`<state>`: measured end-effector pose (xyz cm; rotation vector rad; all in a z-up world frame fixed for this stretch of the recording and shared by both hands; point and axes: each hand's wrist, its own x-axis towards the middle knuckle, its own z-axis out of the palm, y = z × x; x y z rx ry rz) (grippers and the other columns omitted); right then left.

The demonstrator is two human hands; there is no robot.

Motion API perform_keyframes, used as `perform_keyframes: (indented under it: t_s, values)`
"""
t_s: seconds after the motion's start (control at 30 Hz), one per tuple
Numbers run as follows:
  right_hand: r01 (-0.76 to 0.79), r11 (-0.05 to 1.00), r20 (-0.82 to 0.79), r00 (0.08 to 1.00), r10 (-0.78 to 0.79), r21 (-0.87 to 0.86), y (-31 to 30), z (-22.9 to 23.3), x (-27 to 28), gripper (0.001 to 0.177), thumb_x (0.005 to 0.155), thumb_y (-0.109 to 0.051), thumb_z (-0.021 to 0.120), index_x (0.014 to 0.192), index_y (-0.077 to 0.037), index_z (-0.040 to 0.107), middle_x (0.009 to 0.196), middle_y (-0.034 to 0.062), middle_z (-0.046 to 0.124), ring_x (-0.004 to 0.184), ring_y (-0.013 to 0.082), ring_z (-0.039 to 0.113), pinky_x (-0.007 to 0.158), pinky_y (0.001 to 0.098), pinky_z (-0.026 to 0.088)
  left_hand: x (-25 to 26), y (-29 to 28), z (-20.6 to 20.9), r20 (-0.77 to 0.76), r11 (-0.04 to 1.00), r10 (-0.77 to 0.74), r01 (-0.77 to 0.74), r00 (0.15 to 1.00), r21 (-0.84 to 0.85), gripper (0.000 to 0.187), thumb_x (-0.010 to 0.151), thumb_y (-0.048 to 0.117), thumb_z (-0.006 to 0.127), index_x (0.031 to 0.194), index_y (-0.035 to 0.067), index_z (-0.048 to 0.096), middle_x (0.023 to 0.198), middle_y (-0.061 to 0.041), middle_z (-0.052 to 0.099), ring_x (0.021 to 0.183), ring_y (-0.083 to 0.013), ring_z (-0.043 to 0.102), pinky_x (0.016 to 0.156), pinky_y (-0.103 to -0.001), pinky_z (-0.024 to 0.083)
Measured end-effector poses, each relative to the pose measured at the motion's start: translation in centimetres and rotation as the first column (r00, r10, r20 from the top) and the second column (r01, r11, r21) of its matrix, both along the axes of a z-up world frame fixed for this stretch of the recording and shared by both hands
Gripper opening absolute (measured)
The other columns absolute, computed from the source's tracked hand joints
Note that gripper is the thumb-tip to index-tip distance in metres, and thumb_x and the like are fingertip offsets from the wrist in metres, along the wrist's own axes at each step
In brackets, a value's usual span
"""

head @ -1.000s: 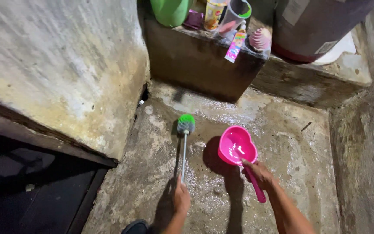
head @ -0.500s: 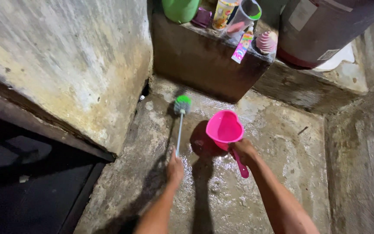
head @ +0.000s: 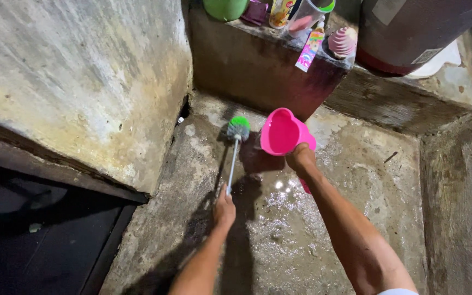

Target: The person repeatedly scrubs a small area of a concrete floor using a long-handled brush and pours water from a pink scoop to aid cleaning. The person continues scrubbing the same spot throughout the clip.

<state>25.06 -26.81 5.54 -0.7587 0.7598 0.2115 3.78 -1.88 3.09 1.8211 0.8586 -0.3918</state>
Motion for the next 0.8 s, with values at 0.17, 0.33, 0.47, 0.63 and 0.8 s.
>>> perform_keyframes:
  t_s: [0.17,0.33,0.47,0.63,0.8]
  values:
    - [0.279,0.873,-0.076,0.959,-0.272,0.400,-1.6,-3.6,1.1,0.038,0.085,-0.027,0.063,0.118,-0.009,0.062,0.107,0.0110,0.072,0.095,0.0339,0.077,0.076,0.0463,0.063,-0.5,-0.6,-2.5,0.085,0.996,0.049,-0.042,0.995,-0.080,0.052,0.110,0.026,0.037,0.160,0.041,0.039,0.131,-0.026,0.066,0.095,-0.0331,0.073,0.077,-0.042,0.058]
    - [-0.599,0.448,-0.385,0.787,0.481,-0.664,2.1,14.8,-8.2,0.031,0.101,-0.011,0.069,0.131,-0.004,0.065,0.083,0.0104,0.070,0.056,0.0163,0.057,0.045,0.0278,0.045,-7.0,-3.2,-4.2,0.069,0.958,0.200,-0.180,0.977,-0.224,0.059,0.108,0.019,0.034,0.163,0.039,0.024,0.120,-0.014,0.073,0.045,-0.0059,0.038,0.034,-0.019,0.030]
    - [-0.611,0.521,-0.292,0.769,0.568,-0.596,-2.1,11.9,-11.0,0.024,0.101,-0.017,0.068,0.116,0.002,0.071,0.079,0.0137,0.072,0.055,0.0194,0.060,0.046,0.0309,0.048,-4.5,-0.7,-1.4,0.013,0.986,0.104,-0.102,0.994,-0.133,0.056,0.110,0.027,0.033,0.163,0.042,0.026,0.103,-0.008,0.070,0.046,-0.0080,0.041,0.035,-0.021,0.035]
    - [-0.609,0.649,-0.288,0.791,0.540,-0.455,-5.7,9.7,-14.4,0.040,0.099,-0.020,0.074,0.130,0.003,0.063,0.080,0.0164,0.074,0.055,0.0201,0.065,0.045,0.0287,0.052,3.7,3.8,0.7,-0.046,1.000,0.002,-0.003,0.999,-0.010,0.050,0.113,0.025,0.033,0.161,0.038,0.033,0.081,-0.005,0.059,0.053,-0.0106,0.045,0.043,-0.023,0.039]
    - [-0.566,0.744,-0.258,0.824,0.504,-0.355,-12.7,1.1,-15.0,0.051,0.091,-0.022,0.080,0.126,0.010,0.061,0.086,0.0326,0.075,0.060,0.0350,0.070,0.048,0.0378,0.058,1.3,2.4,5.2,0.022,0.994,0.091,-0.090,0.996,-0.054,0.051,0.111,0.017,0.038,0.160,0.030,0.038,0.119,-0.013,0.072,0.069,-0.0174,0.067,0.051,-0.027,0.058]
